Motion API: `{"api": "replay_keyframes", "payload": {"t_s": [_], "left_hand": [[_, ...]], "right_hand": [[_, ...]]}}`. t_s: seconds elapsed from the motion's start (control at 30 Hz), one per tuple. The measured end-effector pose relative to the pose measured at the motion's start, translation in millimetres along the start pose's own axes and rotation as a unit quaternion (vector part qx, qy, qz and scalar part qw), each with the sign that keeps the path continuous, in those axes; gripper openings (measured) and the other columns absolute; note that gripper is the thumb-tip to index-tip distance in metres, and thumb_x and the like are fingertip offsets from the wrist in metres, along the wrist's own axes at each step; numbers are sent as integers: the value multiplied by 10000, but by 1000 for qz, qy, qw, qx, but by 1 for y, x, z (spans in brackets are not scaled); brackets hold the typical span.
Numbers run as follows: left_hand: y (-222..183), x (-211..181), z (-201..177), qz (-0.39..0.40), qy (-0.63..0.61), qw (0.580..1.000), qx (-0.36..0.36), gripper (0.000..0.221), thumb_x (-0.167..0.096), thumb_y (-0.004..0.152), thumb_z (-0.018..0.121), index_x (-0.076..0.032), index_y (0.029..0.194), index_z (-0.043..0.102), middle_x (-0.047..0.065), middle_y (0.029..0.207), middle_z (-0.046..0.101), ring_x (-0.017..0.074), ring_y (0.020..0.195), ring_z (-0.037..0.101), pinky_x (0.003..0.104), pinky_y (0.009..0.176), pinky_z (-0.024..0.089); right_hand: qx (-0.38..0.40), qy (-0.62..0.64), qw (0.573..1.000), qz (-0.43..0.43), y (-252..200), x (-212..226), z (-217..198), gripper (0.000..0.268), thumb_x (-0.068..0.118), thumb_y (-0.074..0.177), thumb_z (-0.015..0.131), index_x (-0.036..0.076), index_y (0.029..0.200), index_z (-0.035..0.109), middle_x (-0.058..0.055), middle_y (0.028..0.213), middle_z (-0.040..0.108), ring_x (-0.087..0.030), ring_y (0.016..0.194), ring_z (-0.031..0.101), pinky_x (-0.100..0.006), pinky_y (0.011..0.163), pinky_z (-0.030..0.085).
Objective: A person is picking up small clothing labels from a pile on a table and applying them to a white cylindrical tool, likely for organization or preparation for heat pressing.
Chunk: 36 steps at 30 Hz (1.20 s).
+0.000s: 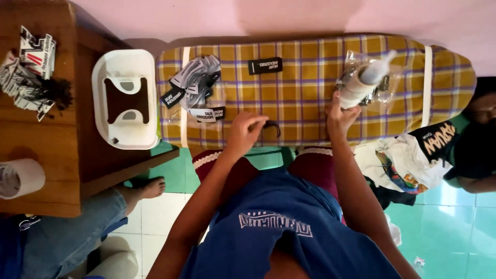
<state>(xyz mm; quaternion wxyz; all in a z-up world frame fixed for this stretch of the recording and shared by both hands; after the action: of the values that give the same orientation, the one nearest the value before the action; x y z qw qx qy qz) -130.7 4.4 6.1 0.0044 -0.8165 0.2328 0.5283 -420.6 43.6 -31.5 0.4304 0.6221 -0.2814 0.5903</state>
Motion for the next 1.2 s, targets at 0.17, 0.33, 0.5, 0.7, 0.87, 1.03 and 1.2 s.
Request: {"api": "replay_keyframes", "payload": {"t_s": [0.17,0.33,0.5,0.7,0.87,1.03,1.2], "left_hand": [[74,10,-1,73,-9,996,-51,147,-138,985,734,-179,1106,807,35,971,778,267,960,745,442,934,573],[129,-4,-10,102,81,989,-71,117,-74,951,744,-150,1018,803,43,853,740,276,806,701,412,873,539],[135,29,-7,93,234,963,-94,76,-158,934,756,-197,991,787,18,886,726,257,869,682,394,926,471],[139,5,-10,29,200,975,-95,193,-234,985,735,-101,1125,741,40,1158,705,233,1104,668,464,999,468],[107,11,-19,141,113,977,-111,215,-142,994,731,-105,1205,713,104,1284,620,326,1210,635,471,1048,533],[34,12,-72,224,152,940,-206,331,59,877,708,-147,1122,790,90,1257,699,372,1151,687,526,977,564],[-21,23,-125,57,241,940,-236,541,90,852,578,-160,1312,719,114,1430,588,432,1348,530,645,1121,365]], "right_hand": [[9,-15,999,-28,-1,45,7,237,12,981,795,-42,1036,572,-70,871,555,-98,768,498,-293,668,467],[59,2,997,-54,14,16,-5,263,-16,986,793,-9,773,639,-85,620,613,-56,534,572,-246,444,414],[13,-94,992,-81,9,4,-10,311,84,960,858,-37,834,601,-112,733,520,-102,758,510,-328,596,446],[112,-13,994,5,16,-36,-25,459,155,997,767,3,1250,415,-176,1035,651,-175,623,627,-300,472,564],[101,17,994,-46,11,-15,-11,311,100,1028,770,-22,1136,505,-128,832,621,-170,601,612,-294,483,489],[38,38,998,16,8,-24,-10,397,56,1062,759,23,1127,369,-130,736,576,-188,484,583,-314,448,463],[123,73,990,-11,17,-44,-20,347,11,1150,598,-17,1353,318,-152,580,543,-199,447,532,-313,485,446]]}}
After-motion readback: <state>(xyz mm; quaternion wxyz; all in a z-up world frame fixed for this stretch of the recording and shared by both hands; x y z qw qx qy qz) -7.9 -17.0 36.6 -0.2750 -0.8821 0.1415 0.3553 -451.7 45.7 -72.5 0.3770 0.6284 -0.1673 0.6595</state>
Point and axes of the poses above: each hand's wrist, its own y-axis towards the middle knuckle, its own z-axis out of the palm, x = y × z, the point moved 2 cm from there along y, towards the middle knuckle
